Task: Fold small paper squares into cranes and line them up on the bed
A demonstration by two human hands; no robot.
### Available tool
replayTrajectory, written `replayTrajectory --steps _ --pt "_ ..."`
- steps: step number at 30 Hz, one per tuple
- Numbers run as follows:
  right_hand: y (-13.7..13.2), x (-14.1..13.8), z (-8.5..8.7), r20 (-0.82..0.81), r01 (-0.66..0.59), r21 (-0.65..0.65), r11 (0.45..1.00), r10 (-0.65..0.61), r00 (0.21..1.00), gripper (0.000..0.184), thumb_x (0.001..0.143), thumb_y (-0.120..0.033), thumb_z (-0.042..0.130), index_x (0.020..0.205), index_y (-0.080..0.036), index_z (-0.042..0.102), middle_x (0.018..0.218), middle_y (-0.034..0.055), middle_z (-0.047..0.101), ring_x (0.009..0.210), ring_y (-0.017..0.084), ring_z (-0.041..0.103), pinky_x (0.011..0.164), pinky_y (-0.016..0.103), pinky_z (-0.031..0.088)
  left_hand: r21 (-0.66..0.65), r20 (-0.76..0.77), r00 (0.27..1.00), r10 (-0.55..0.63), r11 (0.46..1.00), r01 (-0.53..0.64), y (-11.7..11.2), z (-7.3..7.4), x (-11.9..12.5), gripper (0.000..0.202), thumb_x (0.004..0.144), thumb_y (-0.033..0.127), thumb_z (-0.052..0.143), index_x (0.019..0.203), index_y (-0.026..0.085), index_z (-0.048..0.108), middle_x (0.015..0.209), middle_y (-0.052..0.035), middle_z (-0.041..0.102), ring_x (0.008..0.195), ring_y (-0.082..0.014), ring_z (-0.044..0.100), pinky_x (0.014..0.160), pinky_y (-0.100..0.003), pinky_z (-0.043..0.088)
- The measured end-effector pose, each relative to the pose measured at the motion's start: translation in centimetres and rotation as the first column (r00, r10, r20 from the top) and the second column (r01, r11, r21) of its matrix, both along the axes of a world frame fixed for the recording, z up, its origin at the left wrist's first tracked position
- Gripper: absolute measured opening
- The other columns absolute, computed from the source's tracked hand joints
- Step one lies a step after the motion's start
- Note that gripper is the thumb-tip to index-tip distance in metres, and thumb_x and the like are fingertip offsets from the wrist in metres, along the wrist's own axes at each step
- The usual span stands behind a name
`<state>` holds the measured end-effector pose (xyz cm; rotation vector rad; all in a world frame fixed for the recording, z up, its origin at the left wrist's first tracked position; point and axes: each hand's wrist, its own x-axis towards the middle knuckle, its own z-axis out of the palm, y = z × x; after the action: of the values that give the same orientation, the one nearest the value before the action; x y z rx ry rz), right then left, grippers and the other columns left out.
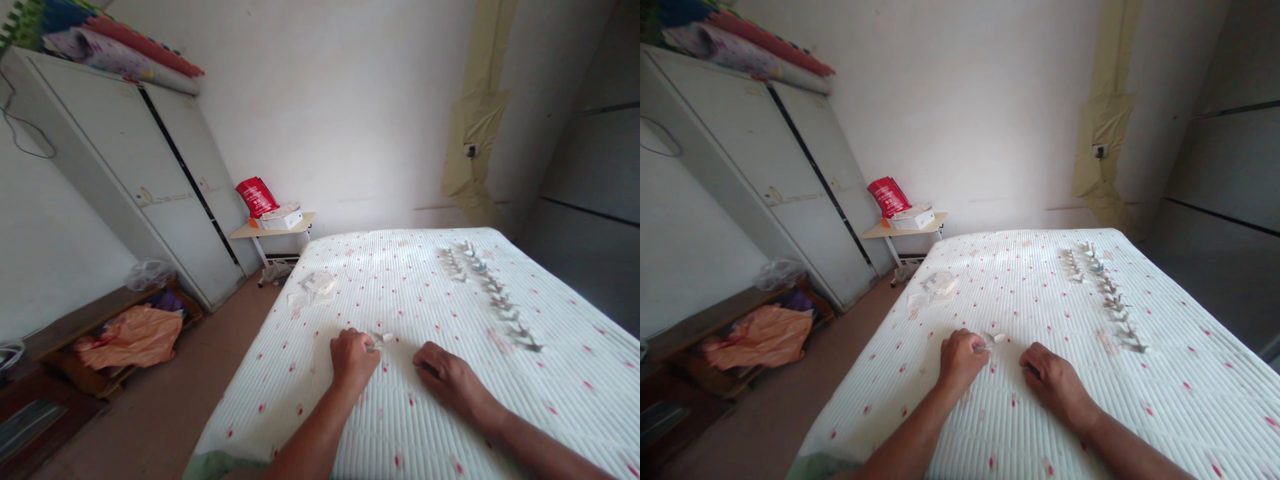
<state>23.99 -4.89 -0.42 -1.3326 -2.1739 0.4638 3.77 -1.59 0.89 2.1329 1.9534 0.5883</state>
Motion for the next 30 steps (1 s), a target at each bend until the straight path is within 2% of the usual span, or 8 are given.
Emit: replayTrajectory --steps 7,12,16,23,30 --pt "-0.5 0.1 0.1 0.020 -0.004 0.009 1.000 0.003 1.000 0.014 0.079 -0.014 0.039 0.073 -0.020 0.051 0.073 0.0015 0.053 0.066 0.013 0.054 0.062 0.024 0.042 0.000 -0.055 0.998 0.015 1.000 -0.015 0.4 0.0 0.5 0.011 0.067 0.031 0.062 0.073 0.023 0.067 0.079 -0.0031 0.065 0.083 -0.0208 0.055 0.073 -0.033 0.036" --pt "-0.6 0.1 0.2 0.002 0.010 0.001 1.000 -0.010 1.000 0.015 0.079 -0.014 0.040 0.073 -0.020 0.052 0.073 0.0015 0.054 0.065 0.013 0.054 0.060 0.024 0.042 0.013 -0.093 0.996 -0.001 1.000 0.003 0.4 0.5 0.8 0.009 0.068 0.026 0.060 0.067 0.022 0.067 0.074 -0.0038 0.064 0.080 -0.0203 0.054 0.070 -0.032 0.035" --pt "-0.6 0.1 0.0 -0.011 0.005 0.007 1.000 -0.004 1.000 0.015 0.078 -0.013 0.040 0.074 -0.020 0.053 0.073 0.0018 0.055 0.065 0.013 0.054 0.061 0.024 0.043 -0.013 -0.073 0.997 0.004 1.000 -0.005 0.5 0.7 0.9 0.008 0.067 0.025 0.060 0.068 0.022 0.068 0.074 -0.0029 0.064 0.081 -0.0192 0.054 0.072 -0.031 0.035" --pt "-0.5 0.1 -0.1 0.031 -0.011 0.018 1.000 0.010 0.999 0.017 0.080 -0.014 0.037 0.073 -0.020 0.052 0.073 0.0019 0.054 0.066 0.013 0.054 0.061 0.024 0.042 -0.004 -0.051 0.999 0.011 1.000 -0.011 0.9 -0.1 0.8 0.008 0.066 0.025 0.061 0.071 0.023 0.068 0.077 -0.0027 0.064 0.081 -0.0200 0.054 0.074 -0.031 0.036" --pt "-0.5 0.0 0.0 0.020 -0.003 0.029 1.000 0.002 1.000 0.016 0.078 -0.013 0.038 0.074 -0.019 0.053 0.074 0.0017 0.053 0.067 0.012 0.053 0.062 0.024 0.042 -0.035 -0.053 0.999 0.000 0.999 -0.001 1.3 0.2 0.8 0.009 0.064 0.025 0.060 0.070 0.023 0.067 0.078 -0.0020 0.065 0.081 -0.0205 0.056 0.071 -0.031 0.035"
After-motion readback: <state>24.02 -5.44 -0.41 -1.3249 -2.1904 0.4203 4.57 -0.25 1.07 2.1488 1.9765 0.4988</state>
